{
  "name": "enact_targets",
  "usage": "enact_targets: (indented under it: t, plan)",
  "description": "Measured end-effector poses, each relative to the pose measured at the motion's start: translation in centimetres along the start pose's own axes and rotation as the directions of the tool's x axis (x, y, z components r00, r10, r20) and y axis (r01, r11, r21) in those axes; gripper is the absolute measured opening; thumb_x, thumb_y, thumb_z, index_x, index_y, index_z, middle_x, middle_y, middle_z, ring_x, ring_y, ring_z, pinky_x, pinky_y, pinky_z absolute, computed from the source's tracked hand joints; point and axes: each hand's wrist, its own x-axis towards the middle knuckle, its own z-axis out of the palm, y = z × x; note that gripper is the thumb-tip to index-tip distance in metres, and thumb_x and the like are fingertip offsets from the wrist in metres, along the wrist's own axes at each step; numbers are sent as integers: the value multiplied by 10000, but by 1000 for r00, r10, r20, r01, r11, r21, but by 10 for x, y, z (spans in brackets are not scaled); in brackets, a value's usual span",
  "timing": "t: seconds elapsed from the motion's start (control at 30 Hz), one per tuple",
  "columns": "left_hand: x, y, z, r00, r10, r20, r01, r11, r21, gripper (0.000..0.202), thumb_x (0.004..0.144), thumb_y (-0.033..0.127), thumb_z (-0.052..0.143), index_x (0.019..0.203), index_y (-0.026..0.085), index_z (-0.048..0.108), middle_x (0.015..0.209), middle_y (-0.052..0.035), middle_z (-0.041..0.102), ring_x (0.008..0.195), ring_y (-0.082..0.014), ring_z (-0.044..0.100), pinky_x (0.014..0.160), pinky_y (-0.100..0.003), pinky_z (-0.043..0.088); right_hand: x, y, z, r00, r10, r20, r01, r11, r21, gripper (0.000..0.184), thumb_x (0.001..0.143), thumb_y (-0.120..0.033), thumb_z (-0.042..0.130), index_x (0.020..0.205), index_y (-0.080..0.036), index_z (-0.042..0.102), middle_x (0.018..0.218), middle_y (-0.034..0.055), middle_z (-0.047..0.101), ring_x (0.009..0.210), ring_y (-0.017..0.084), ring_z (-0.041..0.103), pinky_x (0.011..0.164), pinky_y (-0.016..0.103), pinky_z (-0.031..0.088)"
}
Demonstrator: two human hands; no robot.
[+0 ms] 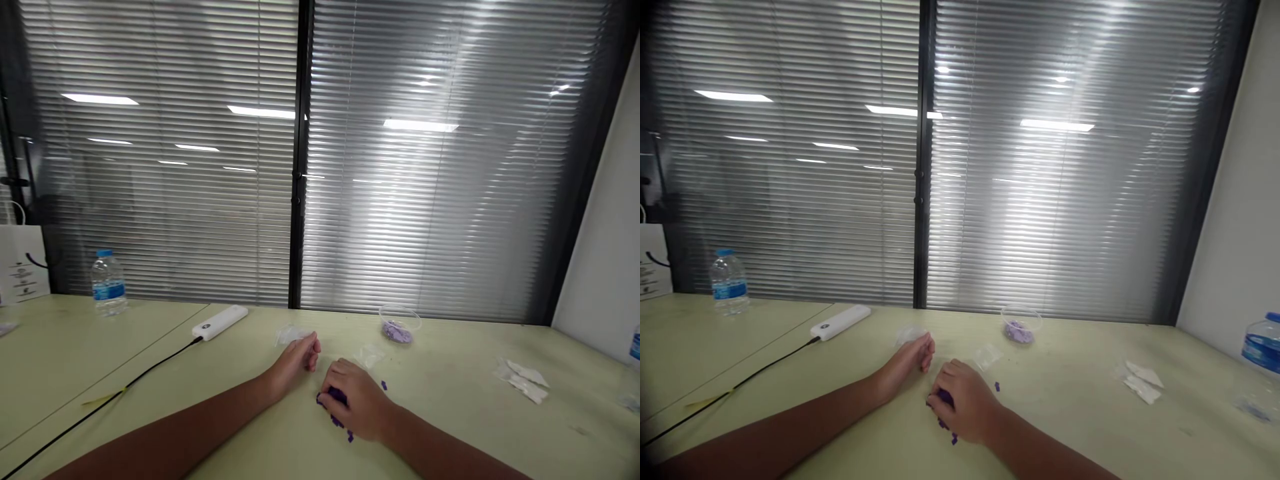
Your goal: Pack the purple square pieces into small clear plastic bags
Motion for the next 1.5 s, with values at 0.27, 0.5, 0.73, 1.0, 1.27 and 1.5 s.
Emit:
enact_targets:
  t: [0.27,0.5,0.73,1.0,1.27,1.5]
  plan:
    - [-1,1,1,999,40,1,-40,999,-7,549,914,741,516,807,208,590,618,21,538,627,-198,520,701,-322,426,-2,-4,-2,991,-96,97,103,992,-78,363,833,-481,800,1057,-224,678,1016,56,665,954,247,615,845,348,464]
    - [-2,3,0,998,59,-4,-59,998,6,539,926,719,529,794,203,610,616,18,543,637,-198,528,713,-322,426,4,4,3,987,-94,131,130,944,-302,104,984,-231,580,888,-211,615,940,53,675,894,223,600,815,344,441]
    - [-4,4,1,998,62,2,-62,998,17,562,935,730,515,778,201,623,616,10,551,629,-199,527,707,-328,434,0,8,0,986,-154,63,160,981,-112,112,982,-331,667,1062,-256,686,1021,32,710,960,211,641,876,328,455]
    - [-3,4,1,998,69,-9,-69,997,21,554,917,734,539,776,205,620,609,9,549,629,-201,528,703,-329,435,1,6,7,985,-170,4,169,977,-132,117,795,-118,653,791,-233,629,824,-3,664,814,187,615,811,312,434]
    - [-4,6,3,998,63,-6,-63,998,32,567,911,750,526,779,206,612,609,8,547,637,-204,534,707,-326,438,5,19,0,932,300,-205,-281,953,116,183,955,-294,600,811,-205,670,851,38,684,876,225,620,849,349,439]
    - [-4,6,3,997,71,5,-71,997,30,557,923,737,515,762,210,594,596,13,533,624,-203,519,695,-325,413,8,32,-1,905,425,24,-351,714,606,502,993,-595,552,785,-189,762,789,53,735,803,219,677,806,328,495]
